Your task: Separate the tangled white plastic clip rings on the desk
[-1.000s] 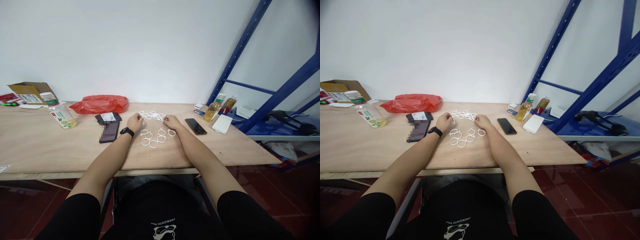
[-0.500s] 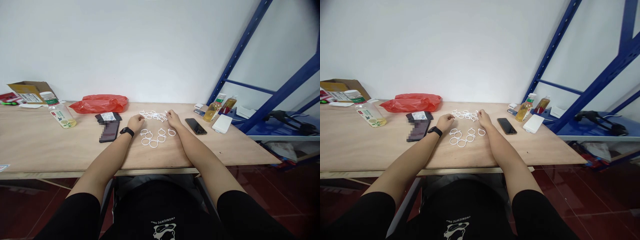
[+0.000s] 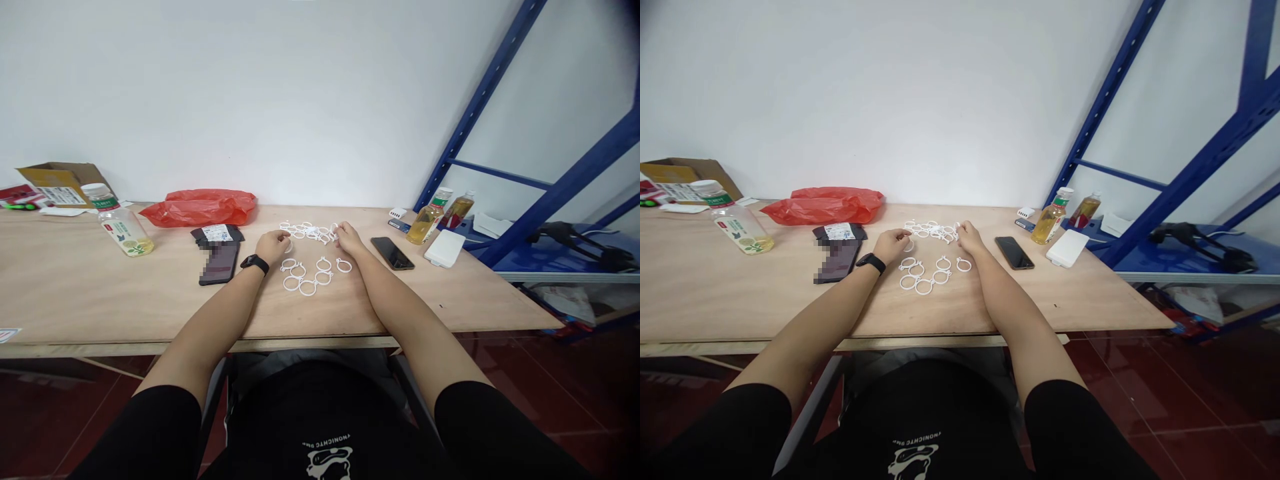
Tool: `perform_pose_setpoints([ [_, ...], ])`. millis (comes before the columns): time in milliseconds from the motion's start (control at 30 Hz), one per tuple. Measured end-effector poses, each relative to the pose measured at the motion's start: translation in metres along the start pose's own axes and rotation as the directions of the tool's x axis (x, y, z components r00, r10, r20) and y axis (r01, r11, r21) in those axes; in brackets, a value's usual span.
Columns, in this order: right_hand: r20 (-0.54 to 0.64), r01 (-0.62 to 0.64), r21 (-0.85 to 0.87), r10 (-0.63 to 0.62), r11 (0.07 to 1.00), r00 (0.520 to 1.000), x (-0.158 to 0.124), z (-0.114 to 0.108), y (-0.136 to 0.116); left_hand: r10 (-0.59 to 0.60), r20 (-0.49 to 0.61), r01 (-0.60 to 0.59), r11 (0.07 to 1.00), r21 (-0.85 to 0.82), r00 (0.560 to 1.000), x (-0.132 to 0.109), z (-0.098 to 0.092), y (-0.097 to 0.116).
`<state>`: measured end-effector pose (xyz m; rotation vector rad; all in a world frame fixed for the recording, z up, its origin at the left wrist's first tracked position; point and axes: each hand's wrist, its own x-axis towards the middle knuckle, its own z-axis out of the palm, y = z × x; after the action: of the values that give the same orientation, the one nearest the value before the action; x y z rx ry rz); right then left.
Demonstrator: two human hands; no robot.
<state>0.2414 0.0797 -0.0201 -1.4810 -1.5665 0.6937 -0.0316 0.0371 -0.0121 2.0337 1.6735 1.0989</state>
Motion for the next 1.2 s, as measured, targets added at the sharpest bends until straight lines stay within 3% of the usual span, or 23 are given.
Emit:
perform_pose_setpoints([
  [200, 0.073, -0.027, 0.060, 0.023, 0.998, 0.997, 0.004, 0.004, 0.006, 0.071, 0.024, -0.071, 0.997, -0.006, 0.997, 0.001, 0.003, -0.004],
  [433, 0.014, 0.083, -0.058, -0.082, 0.995, 0.997, 0.009, 0.003, 0.014, 0.094, 0.027, -0.094, 0.996, 0.001, 0.995, 0.002, 0.006, -0.007],
  [667, 0.001, 0.109, -0.089, -0.110, 0.990, 0.994, 0.013, 0.003, 0.018, 0.117, 0.035, -0.117, 0.993, 0.003, 0.993, 0.003, 0.006, -0.007],
  [967, -0.020, 0.164, -0.050, -0.165, 0.985, 0.986, 0.014, 0.001, 0.019, 0.064, 0.009, -0.064, 0.998, -0.004, 0.998, 0.001, 0.004, -0.003],
  [1200, -0.035, 0.112, 0.025, -0.111, 0.993, 0.993, 0.014, 0.004, 0.019, 0.040, 0.023, -0.040, 0.999, -0.010, 0.999, 0.000, 0.003, 0.000],
])
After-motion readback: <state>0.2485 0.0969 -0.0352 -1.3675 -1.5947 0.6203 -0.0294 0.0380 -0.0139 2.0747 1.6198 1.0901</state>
